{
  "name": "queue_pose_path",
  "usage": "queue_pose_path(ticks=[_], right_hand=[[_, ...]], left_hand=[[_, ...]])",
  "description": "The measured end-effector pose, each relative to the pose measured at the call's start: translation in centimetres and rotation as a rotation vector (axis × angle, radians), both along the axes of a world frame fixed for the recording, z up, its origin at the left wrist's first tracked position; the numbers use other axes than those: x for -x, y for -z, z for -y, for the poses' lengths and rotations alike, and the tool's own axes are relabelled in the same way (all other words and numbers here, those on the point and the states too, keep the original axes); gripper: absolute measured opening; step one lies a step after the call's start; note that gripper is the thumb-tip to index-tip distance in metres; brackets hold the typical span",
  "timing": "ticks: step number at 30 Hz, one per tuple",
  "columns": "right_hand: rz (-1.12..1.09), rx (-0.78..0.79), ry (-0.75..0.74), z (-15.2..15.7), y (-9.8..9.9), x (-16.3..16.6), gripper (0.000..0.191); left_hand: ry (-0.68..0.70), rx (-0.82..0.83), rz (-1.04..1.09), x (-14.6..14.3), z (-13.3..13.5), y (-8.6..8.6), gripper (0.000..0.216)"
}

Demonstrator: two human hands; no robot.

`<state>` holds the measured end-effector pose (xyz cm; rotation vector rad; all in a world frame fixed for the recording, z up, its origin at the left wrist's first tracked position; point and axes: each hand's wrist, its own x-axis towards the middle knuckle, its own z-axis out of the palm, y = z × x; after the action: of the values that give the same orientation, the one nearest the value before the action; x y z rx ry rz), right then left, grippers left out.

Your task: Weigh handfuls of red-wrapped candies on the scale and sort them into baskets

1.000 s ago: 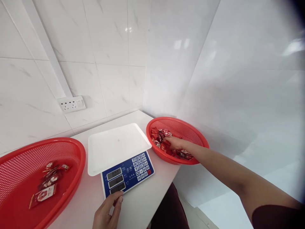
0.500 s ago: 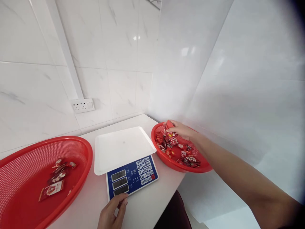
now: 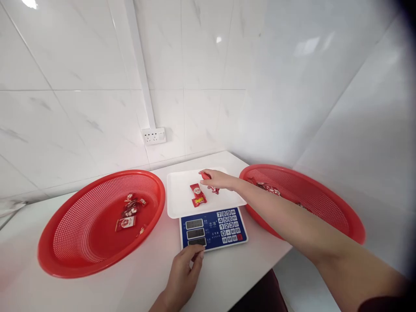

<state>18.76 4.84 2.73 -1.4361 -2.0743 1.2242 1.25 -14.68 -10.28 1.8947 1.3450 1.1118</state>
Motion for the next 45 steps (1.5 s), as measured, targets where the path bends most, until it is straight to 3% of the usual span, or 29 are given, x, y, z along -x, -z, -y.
queue_pose_path(ticks=[3, 9, 12, 20, 29, 32, 36, 41, 45], right_hand=[[0.015, 0.011, 0.048, -0.2, 0.1, -0.2, 0.049], [0.237, -0.035, -0.145, 0.1, -0.2, -1.0, 0.063], [0.276, -0.044, -0.118, 0.4, -0.8, -1.3, 0.067], [0.15, -0.03, 0.034, 0.6, -1.6, -2.1, 0.034], [0.152, -0.039, 0.088, 2.1, -2.3, -2.5, 0.028], [0.175, -0.15, 0.191, 2.6, -2.7, -4.7, 0.027], [0.409, -0.339, 0.349, 3.0, -2.4, -10.5, 0.027], [0.58, -0.039, 0.288, 4.9, 0.0, -18.4, 0.043], [0.692, 0.083, 0.325, 5.9, 2.1, -21.8, 0.046]], left_hand=[[0.021, 0.005, -0.008, 0.0, 0.2, -0.1, 0.02], [0.04, 0.014, -0.015, -0.1, 0.3, -0.4, 0.02], [0.04, 0.009, -0.013, -0.1, 0.3, -0.5, 0.021], [0.043, -0.012, -0.019, -0.1, 0.3, -0.5, 0.021], [0.032, -0.029, -0.023, 0.1, 0.3, -0.7, 0.02], [0.029, -0.039, -0.021, 0.1, 0.4, -0.7, 0.02], [0.019, -0.055, -0.019, 0.1, 0.4, -0.6, 0.02], [0.023, -0.02, -0.016, 0.1, 0.2, -0.1, 0.021], [0.02, 0.001, -0.004, 0.0, 0.1, 0.2, 0.022]])
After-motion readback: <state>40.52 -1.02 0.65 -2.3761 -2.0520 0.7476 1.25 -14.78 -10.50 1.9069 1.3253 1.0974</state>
